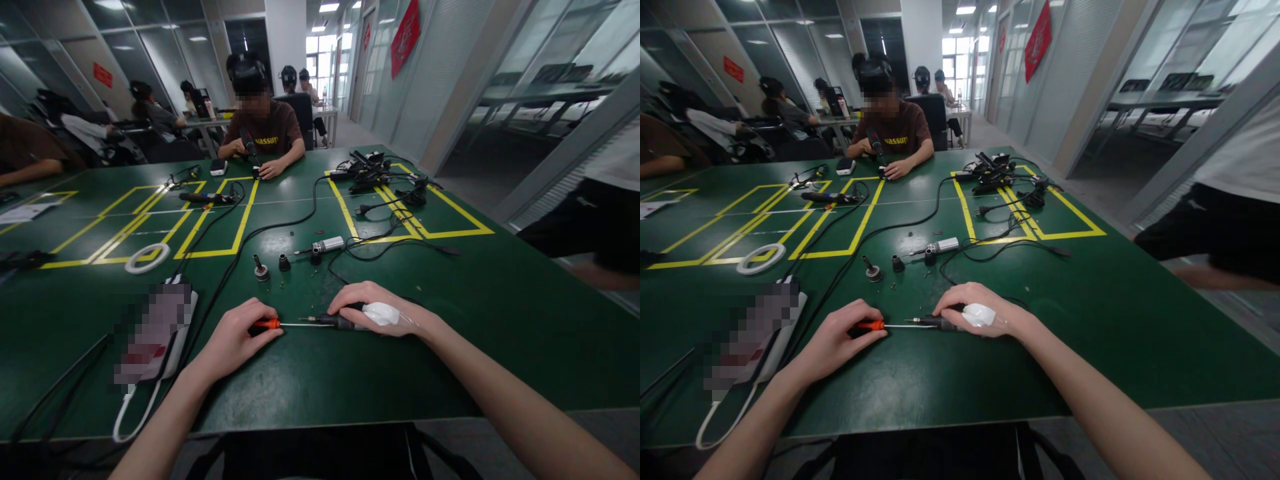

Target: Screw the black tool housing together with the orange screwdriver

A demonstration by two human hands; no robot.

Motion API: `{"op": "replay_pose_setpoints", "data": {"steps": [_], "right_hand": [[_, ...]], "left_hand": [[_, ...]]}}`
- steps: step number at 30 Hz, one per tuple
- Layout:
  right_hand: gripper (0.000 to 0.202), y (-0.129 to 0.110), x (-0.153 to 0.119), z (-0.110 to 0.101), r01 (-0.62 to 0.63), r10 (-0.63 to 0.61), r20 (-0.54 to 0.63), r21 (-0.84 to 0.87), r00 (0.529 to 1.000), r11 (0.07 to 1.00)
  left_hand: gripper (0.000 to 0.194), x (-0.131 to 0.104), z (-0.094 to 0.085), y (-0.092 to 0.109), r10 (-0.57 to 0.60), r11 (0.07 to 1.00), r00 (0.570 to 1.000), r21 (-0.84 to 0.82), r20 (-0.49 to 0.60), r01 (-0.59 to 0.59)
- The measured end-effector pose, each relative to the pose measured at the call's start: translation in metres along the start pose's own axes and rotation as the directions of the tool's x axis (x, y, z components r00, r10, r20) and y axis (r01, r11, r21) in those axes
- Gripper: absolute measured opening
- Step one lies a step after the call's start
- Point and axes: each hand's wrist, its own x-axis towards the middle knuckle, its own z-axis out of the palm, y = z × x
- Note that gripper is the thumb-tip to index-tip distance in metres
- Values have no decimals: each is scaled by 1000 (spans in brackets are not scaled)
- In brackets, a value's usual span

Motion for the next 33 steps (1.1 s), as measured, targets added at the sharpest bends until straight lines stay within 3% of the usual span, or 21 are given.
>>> {"op": "replay_pose_setpoints", "data": {"steps": [33], "right_hand": [[26,1,0,0,-3,3,4,2,1000,1000]], "left_hand": [[19,-1,0,-3,36,999,999,16,-12,-36]]}}
